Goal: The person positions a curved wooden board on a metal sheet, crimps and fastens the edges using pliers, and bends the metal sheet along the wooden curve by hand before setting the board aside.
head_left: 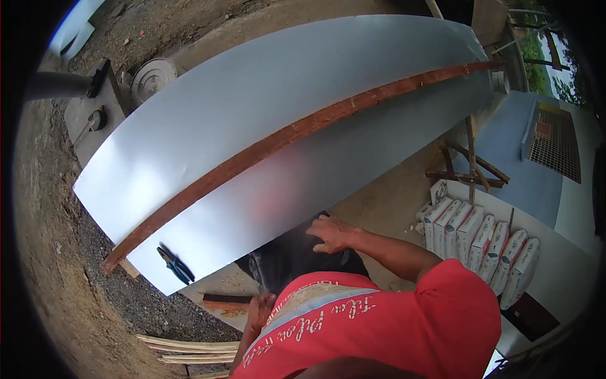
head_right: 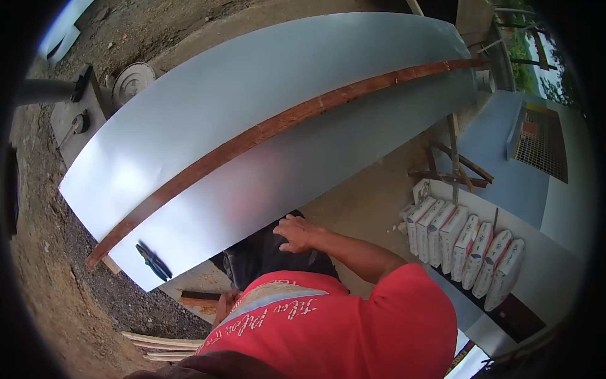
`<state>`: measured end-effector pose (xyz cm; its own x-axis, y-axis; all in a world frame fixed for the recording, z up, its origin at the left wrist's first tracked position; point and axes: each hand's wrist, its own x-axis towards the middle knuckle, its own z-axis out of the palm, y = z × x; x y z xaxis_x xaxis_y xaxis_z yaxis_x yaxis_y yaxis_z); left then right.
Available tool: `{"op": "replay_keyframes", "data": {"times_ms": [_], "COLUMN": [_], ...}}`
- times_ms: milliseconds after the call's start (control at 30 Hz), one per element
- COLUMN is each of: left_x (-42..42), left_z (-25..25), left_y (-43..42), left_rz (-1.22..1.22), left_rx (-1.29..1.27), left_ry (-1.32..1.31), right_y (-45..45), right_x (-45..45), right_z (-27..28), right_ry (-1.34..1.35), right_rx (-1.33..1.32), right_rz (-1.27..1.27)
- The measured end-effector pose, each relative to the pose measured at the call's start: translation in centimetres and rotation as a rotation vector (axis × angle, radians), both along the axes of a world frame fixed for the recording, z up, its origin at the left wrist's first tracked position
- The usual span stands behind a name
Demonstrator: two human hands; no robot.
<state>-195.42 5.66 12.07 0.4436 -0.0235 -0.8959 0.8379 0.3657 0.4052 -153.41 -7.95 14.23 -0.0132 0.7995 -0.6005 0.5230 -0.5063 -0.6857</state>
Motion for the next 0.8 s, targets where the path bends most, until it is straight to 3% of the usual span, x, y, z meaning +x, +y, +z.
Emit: {"op": "replay_keyframes", "data": {"times_ms": [67,100,133,167,267,333,367,467,567,667,800], "left_x": [9.3,9.1,9.4,9.9,8.3,7.1,6.2,4.2,3.0,1.9,2.2], "left_z": [9.2,10.6,10.8,10.5,8.6,7.5,6.9,5.3,4.0,1.1,1.2], "left_y": [4.1,2.9,2.3,2.1,1.6,2.1,2.6,4.4,5.5,5.1,5.8], "left_rz": [-0.392,-0.176,-0.187,-0.198,-0.265,-0.236,-0.430,-0.426,-0.449,-0.580,-0.484], "left_rx": [0.049,0.245,0.225,0.208,0.193,0.177,0.343,0.263,0.175,0.202,0.176], "left_ry": [0.127,-0.004,-0.008,-0.017,-0.132,-0.219,-0.434,-0.504,-0.508,-0.654,-0.755], "right_y": [-3.5,-4.8,-5.6,-5.7,-5.5,-5.4,-5.3,-5.6,-7.1,-6.5,-3.7], "right_x": [-2.1,-3.1,-3.8,-4.4,-5.0,-5.6,-6.3,-9.6,-13.2,-14.9,-15.7], "right_z": [1.7,1.7,1.6,1.6,2.6,4.7,5.5,7.3,6.9,10.0,16.1], "right_ry": [0.088,0.125,0.153,0.088,0.072,0.039,0.020,0.016,-0.201,-0.433,-0.264], "right_rx": [-0.099,-0.129,-0.157,-0.055,-0.260,-0.269,-0.275,-0.279,-0.027,-0.223,-0.508], "right_rz": [-0.011,-0.056,-0.102,-0.232,-0.302,-0.261,-0.250,-0.393,-0.428,-0.379,-0.522]}}
